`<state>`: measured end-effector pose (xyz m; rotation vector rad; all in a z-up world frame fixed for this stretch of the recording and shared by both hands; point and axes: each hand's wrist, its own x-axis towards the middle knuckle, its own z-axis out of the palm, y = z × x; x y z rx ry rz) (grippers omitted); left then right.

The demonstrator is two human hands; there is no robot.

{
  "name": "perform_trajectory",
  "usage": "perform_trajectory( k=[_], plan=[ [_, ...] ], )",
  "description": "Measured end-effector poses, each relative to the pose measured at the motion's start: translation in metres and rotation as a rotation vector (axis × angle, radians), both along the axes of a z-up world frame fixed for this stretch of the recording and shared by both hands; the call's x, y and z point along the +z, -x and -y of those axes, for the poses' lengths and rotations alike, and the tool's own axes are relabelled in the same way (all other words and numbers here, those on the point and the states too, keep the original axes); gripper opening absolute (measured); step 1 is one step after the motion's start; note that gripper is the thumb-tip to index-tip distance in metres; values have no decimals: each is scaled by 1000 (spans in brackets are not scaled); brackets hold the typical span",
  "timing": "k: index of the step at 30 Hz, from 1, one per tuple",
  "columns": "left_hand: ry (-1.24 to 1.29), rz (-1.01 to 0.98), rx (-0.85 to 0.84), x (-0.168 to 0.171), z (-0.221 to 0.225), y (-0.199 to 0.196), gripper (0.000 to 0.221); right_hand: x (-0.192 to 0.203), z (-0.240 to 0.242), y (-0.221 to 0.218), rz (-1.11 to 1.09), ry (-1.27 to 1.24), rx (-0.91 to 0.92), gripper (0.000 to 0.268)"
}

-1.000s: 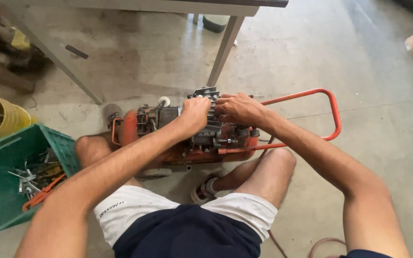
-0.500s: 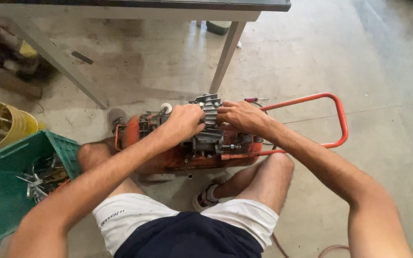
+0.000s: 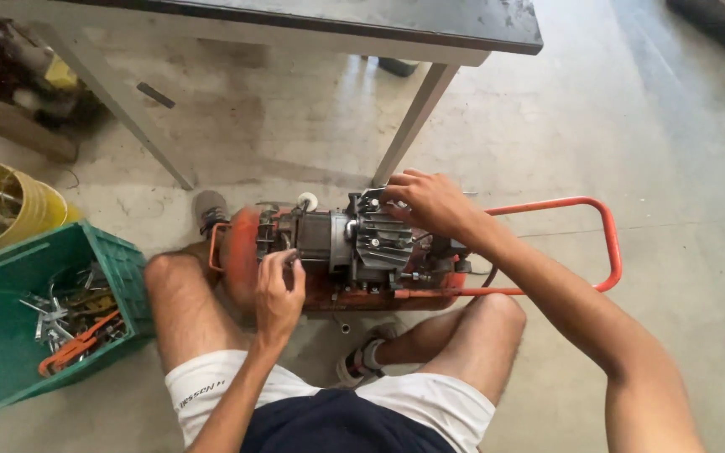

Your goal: Disassembling an air compressor engine and cleaning internal components using a ratchet and scraper.

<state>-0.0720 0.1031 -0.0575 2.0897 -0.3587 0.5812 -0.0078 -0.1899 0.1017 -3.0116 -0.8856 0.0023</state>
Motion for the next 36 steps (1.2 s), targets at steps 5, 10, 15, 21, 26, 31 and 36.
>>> perform_trajectory(
  k=[5,10,15,21,26,31,36],
  plan=[
    [-33,-179,104,-31,-28,23,24,-38,3,-33,-101,31,-23,15],
    [21,-213,148,-34,-26,15,23,-49,1,-46,-148,85,-45,14],
    [25,-213,154,-41,-22,9,26,-74,6,-51,-99,114,-57,23],
    [30,-222,155,-42,-22,12,25,-77,8,-48,-55,126,-53,22],
    [13,-210,169,-46,-23,11,27,-72,0,-54,-45,121,-39,20],
    [8,-194,185,-43,-28,11,29,-57,-10,-42,-7,168,-20,21],
    [19,-210,169,-37,-26,12,32,-69,-8,-34,50,226,-57,21]
  ],
)
